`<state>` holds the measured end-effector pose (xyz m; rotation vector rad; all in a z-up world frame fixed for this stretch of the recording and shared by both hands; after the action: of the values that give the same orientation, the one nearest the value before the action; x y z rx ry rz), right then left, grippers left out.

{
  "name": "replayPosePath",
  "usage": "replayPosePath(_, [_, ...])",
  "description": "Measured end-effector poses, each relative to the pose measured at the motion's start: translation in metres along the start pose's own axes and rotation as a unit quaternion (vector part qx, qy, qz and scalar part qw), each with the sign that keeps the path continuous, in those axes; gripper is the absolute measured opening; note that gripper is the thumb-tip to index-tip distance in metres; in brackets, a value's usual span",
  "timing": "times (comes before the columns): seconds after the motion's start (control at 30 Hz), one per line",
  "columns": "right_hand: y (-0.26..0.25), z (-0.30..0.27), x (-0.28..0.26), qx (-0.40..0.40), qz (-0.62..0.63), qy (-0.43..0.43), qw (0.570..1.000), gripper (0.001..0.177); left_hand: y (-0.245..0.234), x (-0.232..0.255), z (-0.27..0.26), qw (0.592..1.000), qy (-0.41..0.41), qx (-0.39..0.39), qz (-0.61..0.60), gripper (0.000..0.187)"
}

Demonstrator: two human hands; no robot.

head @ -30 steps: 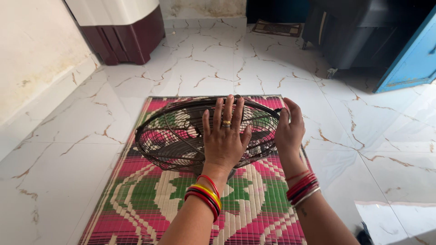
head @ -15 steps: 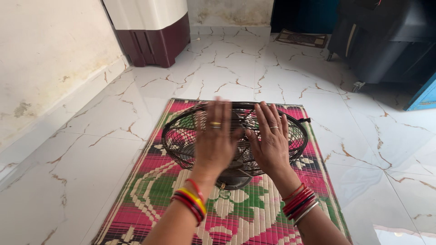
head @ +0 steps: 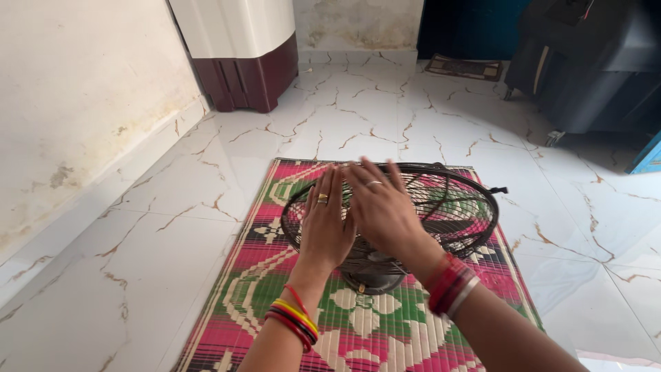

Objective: The person removes the front grille of a standing electric fan, then uses a screwdriver to loosen the central nut and remove the fan blades. The person then detaches the rear grille and manipulates the internal wiring and motor housing. The fan remains partially disassembled on the mat.

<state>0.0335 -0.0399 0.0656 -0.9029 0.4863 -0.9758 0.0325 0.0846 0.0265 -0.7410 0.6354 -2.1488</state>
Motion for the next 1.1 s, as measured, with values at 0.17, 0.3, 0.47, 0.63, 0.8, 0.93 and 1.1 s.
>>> replayPosePath(0.17, [0.012, 0.02, -0.032, -0.032, 0.0, 0.001, 1.0, 0.057, -0.007, -0.063, -0.016, 0.942, -0.261, 0.09, -0.192, 0.065])
replayPosePath(0.3, [0.012, 0.01, -0.04, 0.049, -0.063, -0.056, 0.995, 0.067, 0.015, -0.093, -0.034, 0.802, -0.441, 0.098, -0.39, 0.066])
replayPosePath(0.47, [0.016, 0.012, -0.032, 0.046, -0.071, -0.022, 0.996, 0.069, 0.032, -0.085, -0.037, 0.791, -0.43, 0.08, -0.427, 0.066])
replayPosePath(0.63, [0.018, 0.008, -0.03, 0.06, -0.079, -0.022, 0.995, 0.069, 0.036, -0.081, -0.035, 0.739, -0.423, 0.109, -0.513, 0.07])
replayPosePath(0.8, [0.02, 0.008, -0.032, 0.065, -0.074, -0.02, 0.995, 0.07, 0.036, -0.077, -0.031, 0.684, -0.441, 0.136, -0.565, 0.07])
replayPosePath(0.93, [0.017, 0.006, -0.029, 0.075, -0.066, -0.017, 0.995, 0.069, 0.03, -0.073, -0.028, 0.621, -0.472, 0.144, -0.609, 0.065])
replayPosePath(1.1, [0.018, 0.006, -0.029, 0.075, -0.059, -0.006, 0.995, 0.07, 0.015, -0.066, -0.026, 0.554, -0.467, 0.16, -0.67, 0.053])
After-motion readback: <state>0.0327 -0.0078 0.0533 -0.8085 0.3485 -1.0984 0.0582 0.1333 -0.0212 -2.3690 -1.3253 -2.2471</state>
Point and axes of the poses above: each hand's wrist, its own z-axis towards the middle knuckle, its own y-axis out of the palm, x = y × z, the point moved 4 cm from there along z, towards the middle knuckle, and after that the axes turned 1 degree about z, right-handed, at the moved point
